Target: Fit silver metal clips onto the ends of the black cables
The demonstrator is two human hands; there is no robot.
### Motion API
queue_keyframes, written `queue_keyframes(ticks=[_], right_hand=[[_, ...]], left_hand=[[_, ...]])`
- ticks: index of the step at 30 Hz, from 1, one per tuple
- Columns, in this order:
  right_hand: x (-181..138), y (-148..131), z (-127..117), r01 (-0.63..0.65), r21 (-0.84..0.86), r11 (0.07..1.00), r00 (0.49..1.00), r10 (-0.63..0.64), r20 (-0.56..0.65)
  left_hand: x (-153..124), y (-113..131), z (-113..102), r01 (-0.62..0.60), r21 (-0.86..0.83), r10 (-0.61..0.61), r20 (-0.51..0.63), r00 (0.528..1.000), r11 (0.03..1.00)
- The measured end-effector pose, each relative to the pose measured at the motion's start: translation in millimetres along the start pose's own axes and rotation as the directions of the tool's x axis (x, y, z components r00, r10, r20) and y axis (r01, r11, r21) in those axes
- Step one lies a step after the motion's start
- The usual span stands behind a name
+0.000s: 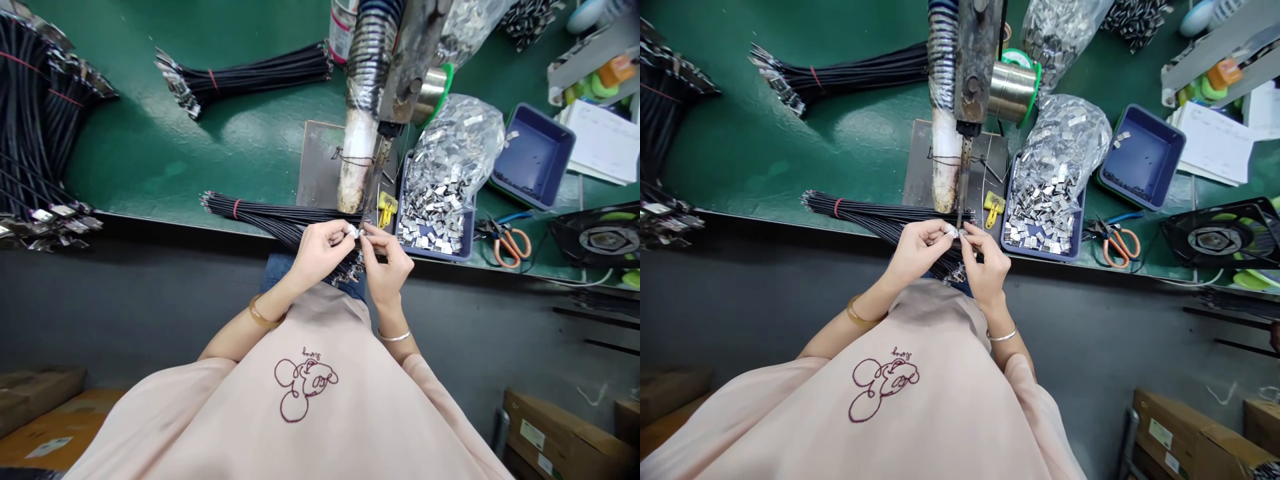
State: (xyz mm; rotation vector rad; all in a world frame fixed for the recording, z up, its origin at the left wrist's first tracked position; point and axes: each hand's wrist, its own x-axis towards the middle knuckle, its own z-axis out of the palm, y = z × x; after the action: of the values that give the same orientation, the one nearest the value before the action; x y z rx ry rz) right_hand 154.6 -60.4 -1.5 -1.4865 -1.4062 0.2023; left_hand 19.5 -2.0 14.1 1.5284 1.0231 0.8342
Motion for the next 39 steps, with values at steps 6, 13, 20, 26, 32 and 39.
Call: queue_keyframes(ticks=[6, 13, 20, 26, 32, 39], right_hand=[[5, 0, -1, 0.060, 0.001, 0.998, 0.998, -0.060, -0.001], [5, -2, -5, 0.080, -0.004, 0.997, 0.996, -0.080, 0.031], [3, 2, -11, 0.074, 0.055, 0.996, 0.991, -0.080, 0.107], [2, 4, -23, -0.091, 0.050, 0.995, 0.990, 0.085, 0.113], [8, 7, -77, 0.074, -0.133, 0.988, 0.904, -0.123, -0.409], [38, 55, -128, -0.075, -0.291, 0.954, 0.974, 0.133, 0.183]], left_hand=[[3, -2, 0, 0.030, -0.122, -0.028, 0.013, 1.000, 0.992], [5, -1, -1, 0.065, -0.192, -0.063, 0.013, 0.998, 0.979], [1, -3, -4, 0.078, -0.087, -0.072, 0.070, 0.995, 0.993], [-2, -3, -6, -0.011, 0.072, 0.002, 0.120, 0.993, 0.997], [-9, -6, -10, -0.174, 0.180, 0.141, 0.179, 0.974, 0.968], [-4, -17, -5, -0.154, 0.202, 0.188, -0.158, 0.969, 0.967]])
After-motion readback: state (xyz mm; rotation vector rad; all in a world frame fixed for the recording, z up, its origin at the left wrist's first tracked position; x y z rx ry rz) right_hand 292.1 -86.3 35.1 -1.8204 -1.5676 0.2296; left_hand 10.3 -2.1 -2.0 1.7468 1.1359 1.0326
